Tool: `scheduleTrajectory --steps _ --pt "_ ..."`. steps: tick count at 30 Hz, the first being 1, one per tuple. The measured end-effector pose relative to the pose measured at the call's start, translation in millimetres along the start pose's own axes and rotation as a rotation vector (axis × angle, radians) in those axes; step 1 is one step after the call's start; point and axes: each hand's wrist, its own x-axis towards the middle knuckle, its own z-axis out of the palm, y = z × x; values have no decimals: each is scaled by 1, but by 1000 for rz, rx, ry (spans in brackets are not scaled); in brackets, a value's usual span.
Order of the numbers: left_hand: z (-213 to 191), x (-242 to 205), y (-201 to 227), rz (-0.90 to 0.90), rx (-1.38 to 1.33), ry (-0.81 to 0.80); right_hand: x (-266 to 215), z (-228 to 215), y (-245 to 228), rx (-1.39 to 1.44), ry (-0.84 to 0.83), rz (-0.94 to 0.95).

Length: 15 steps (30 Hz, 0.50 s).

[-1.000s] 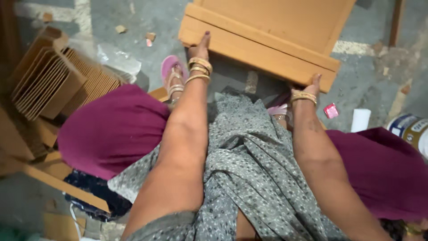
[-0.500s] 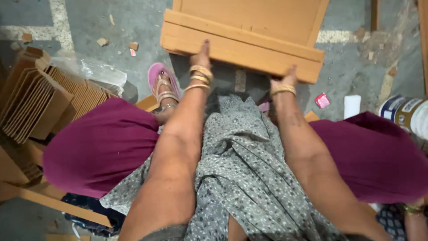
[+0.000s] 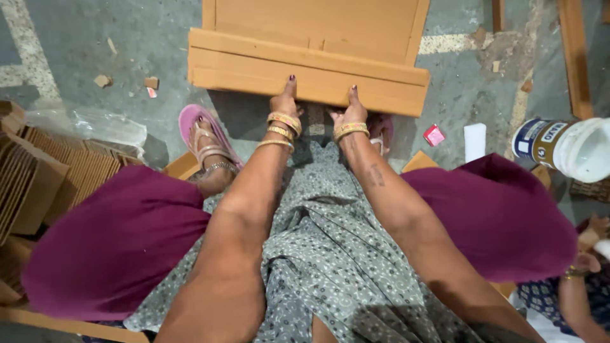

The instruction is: The person applies glue to cardboard strips using a white applicator and attaches them to the edges of a large flat cardboard panel. She then folds the panel's flaps and presses the glued strips to form a box structure.

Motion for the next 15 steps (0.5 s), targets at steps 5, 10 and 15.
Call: scheduleTrajectory --steps 5,10,15 --pt "-14 9 9 62 12 -39 -27 16 -26 13 -60 5" --pt "-83 41 76 258 -71 143 -20 -28 -94 77 136 -92" --pt "-106 36 100 307 -251 71 10 -57 -101 94 139 -154"
